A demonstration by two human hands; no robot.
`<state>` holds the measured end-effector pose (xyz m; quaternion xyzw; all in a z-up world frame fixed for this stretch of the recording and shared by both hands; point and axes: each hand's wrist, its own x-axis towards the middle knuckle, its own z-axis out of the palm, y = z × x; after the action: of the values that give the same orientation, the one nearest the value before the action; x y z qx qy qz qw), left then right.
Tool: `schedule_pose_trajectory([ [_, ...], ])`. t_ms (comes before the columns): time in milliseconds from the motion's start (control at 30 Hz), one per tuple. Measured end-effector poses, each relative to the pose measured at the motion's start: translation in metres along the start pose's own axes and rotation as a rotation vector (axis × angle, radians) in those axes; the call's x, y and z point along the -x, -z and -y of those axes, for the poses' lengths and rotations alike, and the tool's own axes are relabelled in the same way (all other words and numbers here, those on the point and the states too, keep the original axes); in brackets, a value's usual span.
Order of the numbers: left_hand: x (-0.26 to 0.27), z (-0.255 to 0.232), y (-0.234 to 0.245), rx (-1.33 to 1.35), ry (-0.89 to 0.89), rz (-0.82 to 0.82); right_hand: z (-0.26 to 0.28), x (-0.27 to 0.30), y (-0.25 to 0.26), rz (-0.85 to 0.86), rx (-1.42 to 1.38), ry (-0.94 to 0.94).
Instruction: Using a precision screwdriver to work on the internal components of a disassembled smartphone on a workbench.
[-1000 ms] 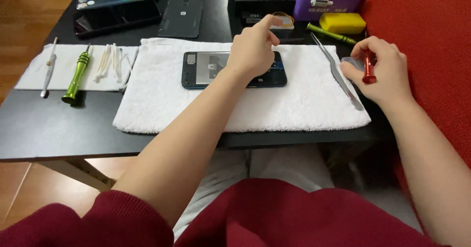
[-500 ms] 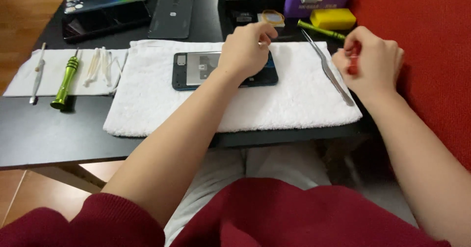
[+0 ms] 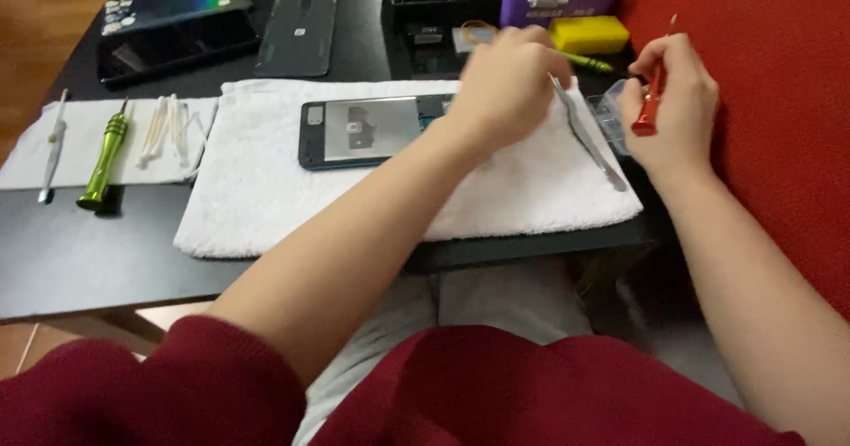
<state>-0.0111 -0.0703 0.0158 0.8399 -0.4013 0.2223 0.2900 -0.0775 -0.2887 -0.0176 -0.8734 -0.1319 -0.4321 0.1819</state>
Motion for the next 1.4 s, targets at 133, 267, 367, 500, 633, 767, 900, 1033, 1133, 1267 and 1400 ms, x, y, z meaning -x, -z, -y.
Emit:
schedule_pose_trajectory([
  [133, -0.029, -0.02, -0.032, -0.032, 0.02, 0.256, 0.007, -0.001, 0.005, 0.008, -0.001, -0.062],
  [267, -0.04, -0.026, -0.046, -0.08, 0.099, 0.392, 0.008, -0.002, 0.005, 0.02, 0.021, -0.098],
  [367, -0.045, -0.028, -0.051, -0.087, 0.14, 0.423, 0.007, -0.004, 0.006, 0.01, 0.02, -0.095],
  [500, -0.044, -0.032, -0.046, -0.04, 0.216, 0.501, 0.009, -0.003, 0.005, 0.012, 0.013, -0.096],
  [633, -0.044, -0.04, -0.041, -0.028, 0.248, 0.528, 0.005, 0.0, 0.003, 0.012, 0.032, -0.129],
  [767, -0.049, -0.038, -0.042, -0.023, 0.298, 0.558, 0.004, -0.005, 0.001, 0.007, 0.043, -0.126],
  [900, -0.049, -0.045, -0.049, -0.07, 0.332, 0.559, 0.006, -0.001, 0.002, 0.01, 0.048, -0.139],
  [1033, -0.051, -0.048, -0.044, -0.05, 0.353, 0.584, 0.003, -0.004, 0.003, -0.016, 0.063, -0.125],
  [1133, -0.047, -0.043, -0.055, -0.036, 0.401, 0.557, 0.005, -0.001, 0.002, 0.005, 0.034, -0.141],
  [1267, -0.048, -0.04, -0.054, -0.001, 0.373, 0.482, 0.01, -0.004, 0.005, 0.014, 0.034, -0.136],
  [1400, -0.049, -0.044, -0.044, 0.063, 0.407, 0.479, 0.011, -0.003, 0.006, 0.015, 0.022, -0.14],
])
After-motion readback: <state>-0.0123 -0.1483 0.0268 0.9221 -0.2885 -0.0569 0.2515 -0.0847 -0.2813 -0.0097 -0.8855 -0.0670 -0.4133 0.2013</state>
